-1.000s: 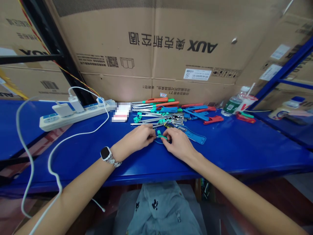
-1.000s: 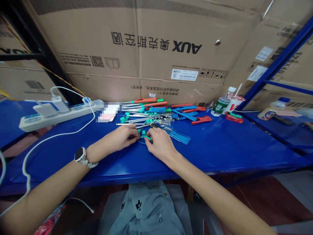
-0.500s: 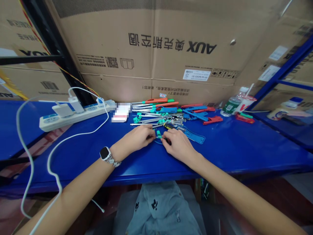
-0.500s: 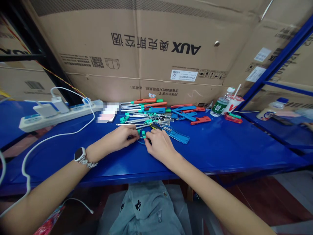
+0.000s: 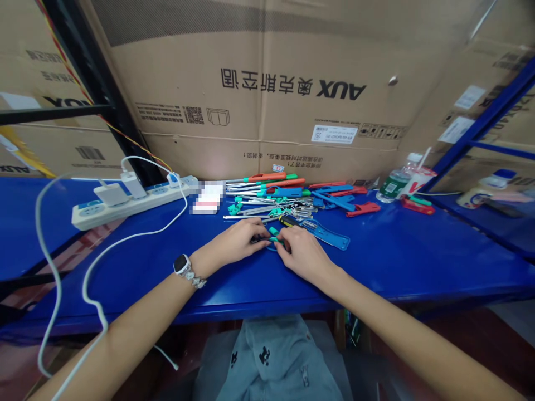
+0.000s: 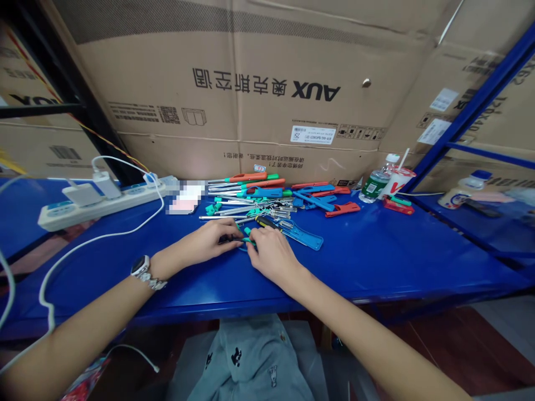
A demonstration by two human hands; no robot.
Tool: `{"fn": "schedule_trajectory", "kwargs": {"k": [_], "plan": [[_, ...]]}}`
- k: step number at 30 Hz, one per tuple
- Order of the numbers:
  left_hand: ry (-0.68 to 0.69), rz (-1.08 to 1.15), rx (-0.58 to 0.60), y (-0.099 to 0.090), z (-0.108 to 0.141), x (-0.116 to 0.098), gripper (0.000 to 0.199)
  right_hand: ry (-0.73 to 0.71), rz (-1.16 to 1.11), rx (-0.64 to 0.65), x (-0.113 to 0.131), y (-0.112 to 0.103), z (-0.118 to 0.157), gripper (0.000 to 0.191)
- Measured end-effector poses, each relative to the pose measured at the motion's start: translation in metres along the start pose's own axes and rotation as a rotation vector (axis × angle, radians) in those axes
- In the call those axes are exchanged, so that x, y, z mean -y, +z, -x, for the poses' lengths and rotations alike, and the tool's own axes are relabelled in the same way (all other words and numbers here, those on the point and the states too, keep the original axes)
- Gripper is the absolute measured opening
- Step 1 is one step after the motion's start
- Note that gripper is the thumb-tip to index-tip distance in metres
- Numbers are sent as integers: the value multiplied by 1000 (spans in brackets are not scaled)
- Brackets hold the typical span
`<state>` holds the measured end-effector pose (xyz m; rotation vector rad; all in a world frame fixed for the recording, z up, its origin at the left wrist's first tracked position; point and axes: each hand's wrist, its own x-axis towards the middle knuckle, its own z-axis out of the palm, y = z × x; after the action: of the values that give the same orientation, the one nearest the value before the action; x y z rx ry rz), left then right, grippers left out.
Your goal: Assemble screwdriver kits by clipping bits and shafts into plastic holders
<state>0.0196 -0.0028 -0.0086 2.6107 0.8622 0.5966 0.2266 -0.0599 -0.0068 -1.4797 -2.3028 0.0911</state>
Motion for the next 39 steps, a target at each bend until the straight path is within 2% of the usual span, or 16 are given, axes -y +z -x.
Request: {"fn": "schedule_trajectory", "kwargs": {"k": [4,7,10,18,25,31,34,39], "plan": [[33,32,-9,0,-2,3,19,0,-7,17,-1,-2,0,9],[91,14,-10,0,-1,4,21,-41,9,36,-2,-3,-1,18],[145,-93,7,-2,3,2,25,-69,43,66,-1,-5,-1,17],[291,-336,74,-13,21,-7,32,-30,38,81,5,-4,-3,11],[233,-429,82,-16,33,-5,43,28,107,78,13,-2,-5,13],[159,-405,49,-14,36,6,46,44,112,64,20,3,-9,17],[164,-401,21,-12,39,12,47,46,-5,22,16,3,-10,12],[168,-459,2,-11,40,13,50,5,-377,-51,-4,-2,-5,12]]}}
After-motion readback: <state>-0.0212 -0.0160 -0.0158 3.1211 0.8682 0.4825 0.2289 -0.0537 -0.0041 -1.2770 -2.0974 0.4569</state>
